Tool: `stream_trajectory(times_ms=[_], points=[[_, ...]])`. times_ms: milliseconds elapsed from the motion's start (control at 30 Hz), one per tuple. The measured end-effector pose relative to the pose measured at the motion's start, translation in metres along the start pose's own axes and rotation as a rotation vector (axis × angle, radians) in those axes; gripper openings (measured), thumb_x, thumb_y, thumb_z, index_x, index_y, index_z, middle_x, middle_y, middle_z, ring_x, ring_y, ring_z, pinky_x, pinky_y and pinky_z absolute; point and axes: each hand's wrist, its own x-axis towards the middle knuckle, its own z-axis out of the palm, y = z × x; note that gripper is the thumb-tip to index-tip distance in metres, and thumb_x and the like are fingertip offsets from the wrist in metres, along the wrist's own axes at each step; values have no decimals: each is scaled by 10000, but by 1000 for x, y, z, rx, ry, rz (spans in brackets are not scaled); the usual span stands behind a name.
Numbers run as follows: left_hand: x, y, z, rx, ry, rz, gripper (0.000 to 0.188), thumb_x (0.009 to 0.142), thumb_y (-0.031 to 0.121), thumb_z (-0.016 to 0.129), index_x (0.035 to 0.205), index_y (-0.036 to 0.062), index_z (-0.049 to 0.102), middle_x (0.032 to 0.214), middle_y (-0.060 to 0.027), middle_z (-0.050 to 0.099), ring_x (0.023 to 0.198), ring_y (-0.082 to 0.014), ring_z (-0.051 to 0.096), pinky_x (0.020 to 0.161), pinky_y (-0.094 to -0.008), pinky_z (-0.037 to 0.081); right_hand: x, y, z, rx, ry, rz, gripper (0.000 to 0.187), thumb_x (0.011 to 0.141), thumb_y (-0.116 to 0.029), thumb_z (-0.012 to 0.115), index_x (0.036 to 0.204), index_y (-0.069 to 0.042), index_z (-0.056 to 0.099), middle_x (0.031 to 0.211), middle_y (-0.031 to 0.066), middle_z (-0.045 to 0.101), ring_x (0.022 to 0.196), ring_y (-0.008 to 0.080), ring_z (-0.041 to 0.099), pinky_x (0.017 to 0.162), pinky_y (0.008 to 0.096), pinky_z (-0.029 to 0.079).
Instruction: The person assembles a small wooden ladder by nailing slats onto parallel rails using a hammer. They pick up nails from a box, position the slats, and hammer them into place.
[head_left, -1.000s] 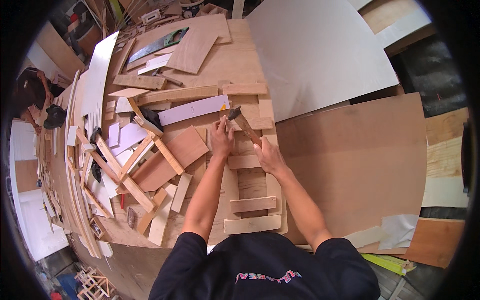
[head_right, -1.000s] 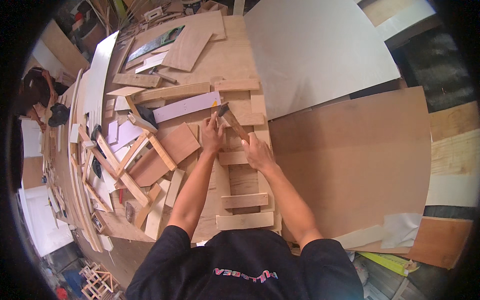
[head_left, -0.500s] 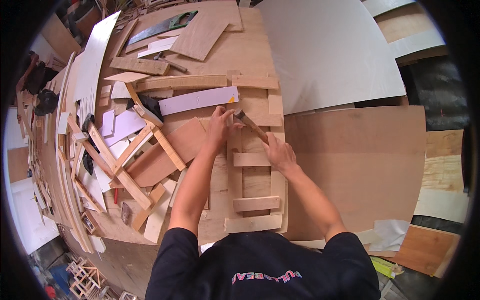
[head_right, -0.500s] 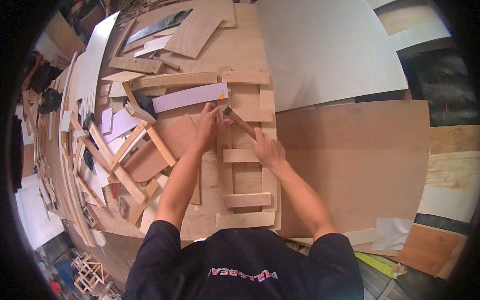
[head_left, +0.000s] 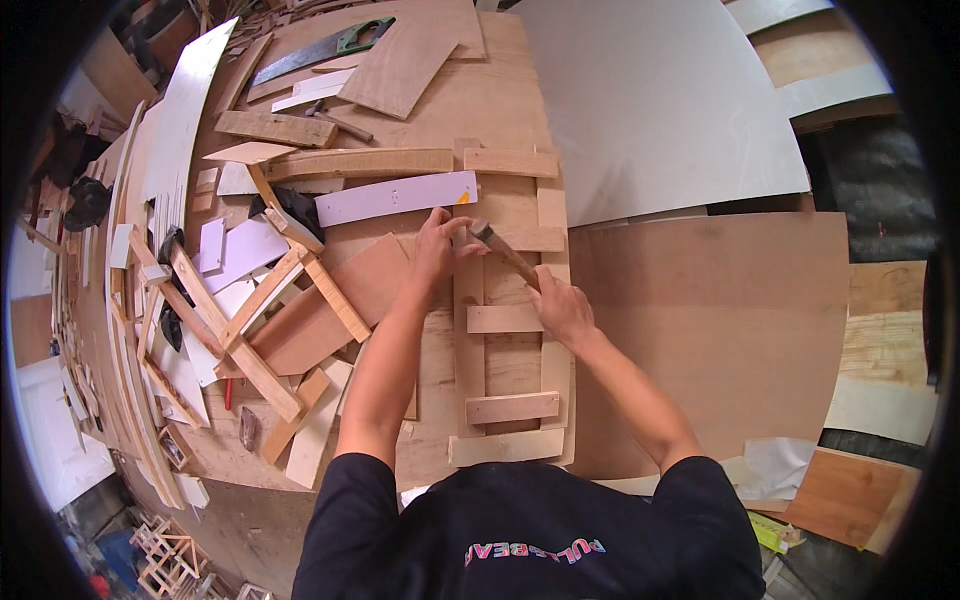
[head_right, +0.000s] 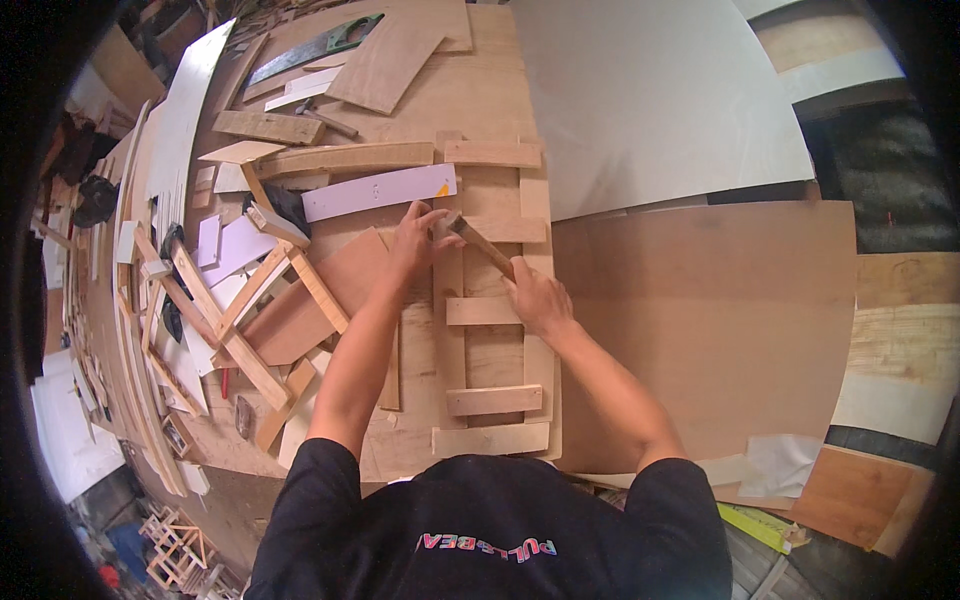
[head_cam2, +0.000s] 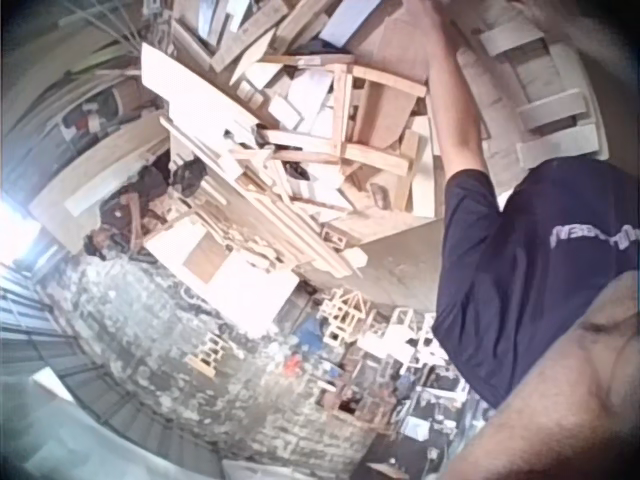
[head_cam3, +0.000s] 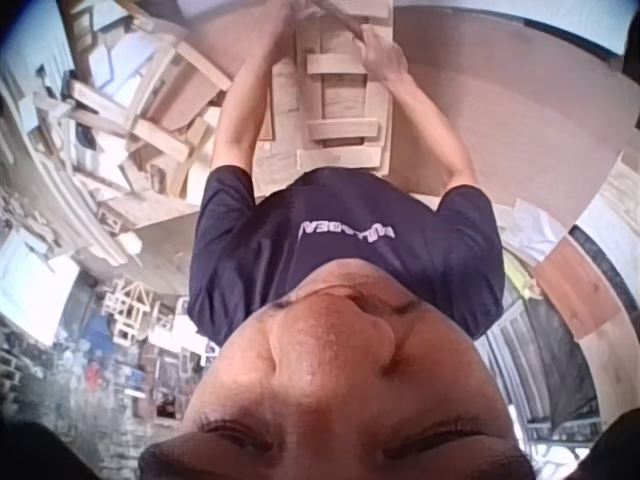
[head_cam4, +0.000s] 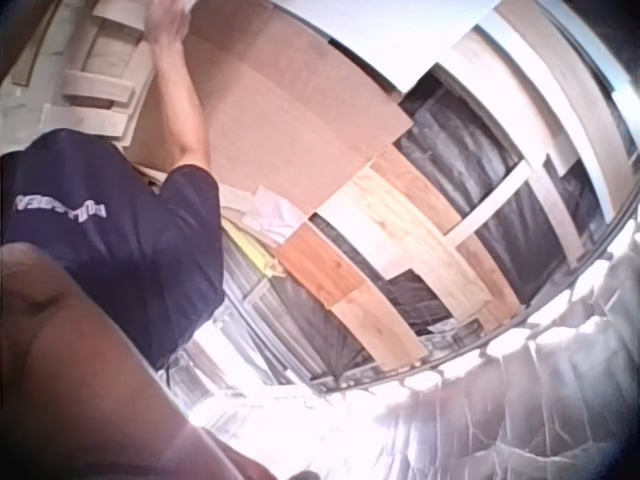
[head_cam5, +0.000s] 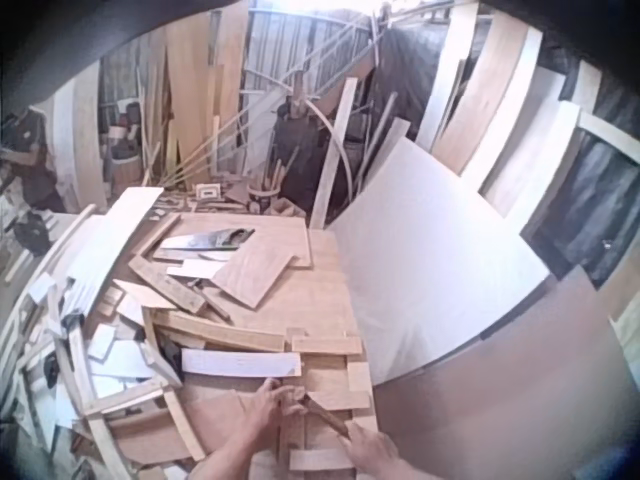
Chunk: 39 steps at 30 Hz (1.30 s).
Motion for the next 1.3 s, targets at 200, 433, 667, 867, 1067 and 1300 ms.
stream_trajectory(times_ms=[200,433,667,867,1067,1300], points=[[4,-6,2,19,-40,-50,634,649,400,973,1148,63,775,1071,-135,639,898,-330,659,760,-432,554,-4,-2,4,169,172,-85,324,1049,-327,581,1246,-91,480,922,235,721,875,503,691,746,630,534],[0,-15,6,39,-20,-13,636,620,417,975,1134,89,795,1024,-111,626,892,-307,660,782,-425,560,1,-10,-2,123,67,19,311,1049,-322,581,1220,-86,473,923,261,717,883,512,688,751,637,529],[1,-9,4,64,-37,-26,640,624,417,975,1137,81,794,1021,-114,622,876,-302,656,777,-422,561,-3,-10,12,172,208,-96,296,1036,-286,605,1197,-75,474,871,277,699,847,527,677,706,618,535],[-6,-13,5,73,-18,0,624,642,425,969,1132,82,794,1005,-114,600,885,-300,650,786,-431,559,1,-9,7,88,65,23,314,1035,-308,606,1194,-68,479,871,273,705,825,512,690,701,624,538],[7,-11,3,50,-7,-36,618,639,440,966,1151,133,805,1050,-114,591,918,-300,647,792,-427,557,3,-1,1,49,48,-3,314,1035,-323,609,1188,-75,491,858,259,706,827,506,694,704,625,536],[3,-6,2,0,-90,-137,614,639,436,967,1179,194,805,1043,-108,589,920,-304,646,794,-429,554,8,19,6,-5,28,-31,295,1033,-324,616,1171,-90,500,877,220,720,828,488,699,700,609,543]])
